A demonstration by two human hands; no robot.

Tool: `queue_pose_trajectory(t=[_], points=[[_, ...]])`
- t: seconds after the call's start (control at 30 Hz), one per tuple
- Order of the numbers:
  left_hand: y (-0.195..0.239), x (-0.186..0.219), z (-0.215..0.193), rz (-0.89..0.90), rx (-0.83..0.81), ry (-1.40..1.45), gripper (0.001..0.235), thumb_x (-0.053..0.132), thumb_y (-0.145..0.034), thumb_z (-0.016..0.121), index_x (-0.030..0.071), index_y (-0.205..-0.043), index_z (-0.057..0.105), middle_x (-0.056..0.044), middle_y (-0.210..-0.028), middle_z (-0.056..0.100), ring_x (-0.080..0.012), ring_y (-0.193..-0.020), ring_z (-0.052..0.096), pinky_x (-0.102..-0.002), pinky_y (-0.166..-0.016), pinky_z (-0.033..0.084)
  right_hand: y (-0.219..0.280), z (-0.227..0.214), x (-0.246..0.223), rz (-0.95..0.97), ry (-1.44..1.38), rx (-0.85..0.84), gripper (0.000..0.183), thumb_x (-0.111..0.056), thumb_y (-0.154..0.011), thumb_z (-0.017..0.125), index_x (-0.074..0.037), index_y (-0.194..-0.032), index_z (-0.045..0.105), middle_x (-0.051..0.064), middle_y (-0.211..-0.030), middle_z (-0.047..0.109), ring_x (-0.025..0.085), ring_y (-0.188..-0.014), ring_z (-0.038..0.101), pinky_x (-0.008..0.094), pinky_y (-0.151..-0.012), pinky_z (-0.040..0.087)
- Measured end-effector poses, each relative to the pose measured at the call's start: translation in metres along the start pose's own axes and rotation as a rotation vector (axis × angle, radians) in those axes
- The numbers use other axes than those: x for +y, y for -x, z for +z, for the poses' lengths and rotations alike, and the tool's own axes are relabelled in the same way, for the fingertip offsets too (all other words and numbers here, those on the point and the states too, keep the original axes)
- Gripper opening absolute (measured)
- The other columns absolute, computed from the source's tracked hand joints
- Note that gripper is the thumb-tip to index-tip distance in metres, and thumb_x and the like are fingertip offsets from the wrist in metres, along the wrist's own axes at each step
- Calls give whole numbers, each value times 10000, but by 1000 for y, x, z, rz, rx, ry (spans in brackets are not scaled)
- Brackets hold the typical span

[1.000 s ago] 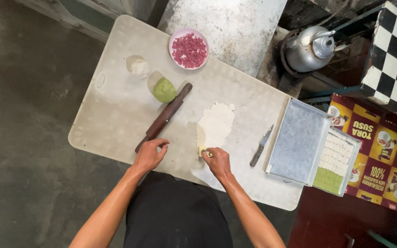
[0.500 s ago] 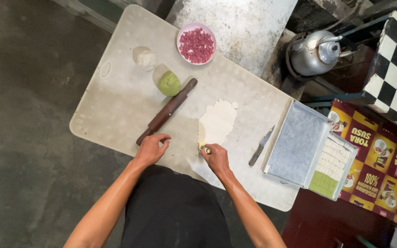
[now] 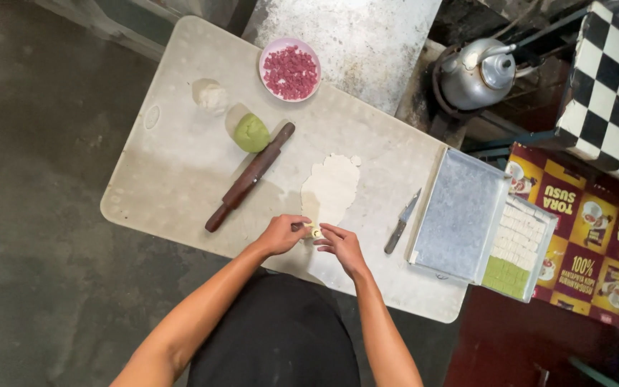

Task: The person is using a small square stamp to cut uniform pieces from rolled-out dough and arranging them neatly on a metal baking tray.

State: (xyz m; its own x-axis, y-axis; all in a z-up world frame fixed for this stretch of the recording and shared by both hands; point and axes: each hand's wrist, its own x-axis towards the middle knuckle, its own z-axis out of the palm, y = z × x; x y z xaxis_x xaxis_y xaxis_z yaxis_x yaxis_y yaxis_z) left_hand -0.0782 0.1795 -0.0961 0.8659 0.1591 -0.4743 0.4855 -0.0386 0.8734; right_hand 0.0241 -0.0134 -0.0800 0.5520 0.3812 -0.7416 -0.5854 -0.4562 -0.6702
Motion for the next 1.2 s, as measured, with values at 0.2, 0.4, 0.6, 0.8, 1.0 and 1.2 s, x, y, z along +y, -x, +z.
queue_pose_trajectory(t=[0.2,0.4,0.6,0.8,1.0,1.2], points=[[-19,-2,9,4,-60,-25,295,268,-873,750,57,-1070,815,-153,-976,797,-243,-922,754,-356,-847,570,10,16,-5,-101,13,3,322,-124,-991,638,71,-1236,710,183,-1095,762,241,-969,748,351,-823,636],[-22,-11,14,-45,-81,15,251,211,-883,732,82,-1085,807,-149,-965,809,-224,-897,779,-342,-827,595,9,14,2,-94,-67,3,319,-137,-970,638,57,-1205,729,157,-1097,764,226,-984,748,344,-836,643],[-24,-16,23,-56,-25,6,266,228,-835,804,92,-1063,814,-149,-955,801,-220,-893,780,-337,-826,591,4,12,11,-95,-39,46,286,-123,-962,675,65,-1167,741,182,-1082,765,249,-961,753,360,-835,658],[-26,-14,25,-81,-3,-34,236,229,-830,806,101,-1028,823,-154,-951,797,-229,-878,778,-334,-819,595,-1,12,26,-177,-94,48,273,-107,-946,697,88,-1133,740,183,-1096,747,265,-956,756,377,-837,666],[-36,-9,35,-123,-6,-78,234,234,-820,818,90,-1004,832,-178,-948,791,-256,-886,767,-349,-828,582,-14,0,35,-159,-138,60,283,-107,-933,720,101,-1125,734,206,-1071,753,276,-941,758,381,-844,670],[-34,-12,37,-97,18,-107,230,221,-818,805,71,-991,825,-184,-952,787,-262,-888,780,-347,-830,596,-7,2,37,-208,-172,56,292,-118,-940,709,110,-1121,730,200,-1097,741,267,-949,758,382,-850,664]])
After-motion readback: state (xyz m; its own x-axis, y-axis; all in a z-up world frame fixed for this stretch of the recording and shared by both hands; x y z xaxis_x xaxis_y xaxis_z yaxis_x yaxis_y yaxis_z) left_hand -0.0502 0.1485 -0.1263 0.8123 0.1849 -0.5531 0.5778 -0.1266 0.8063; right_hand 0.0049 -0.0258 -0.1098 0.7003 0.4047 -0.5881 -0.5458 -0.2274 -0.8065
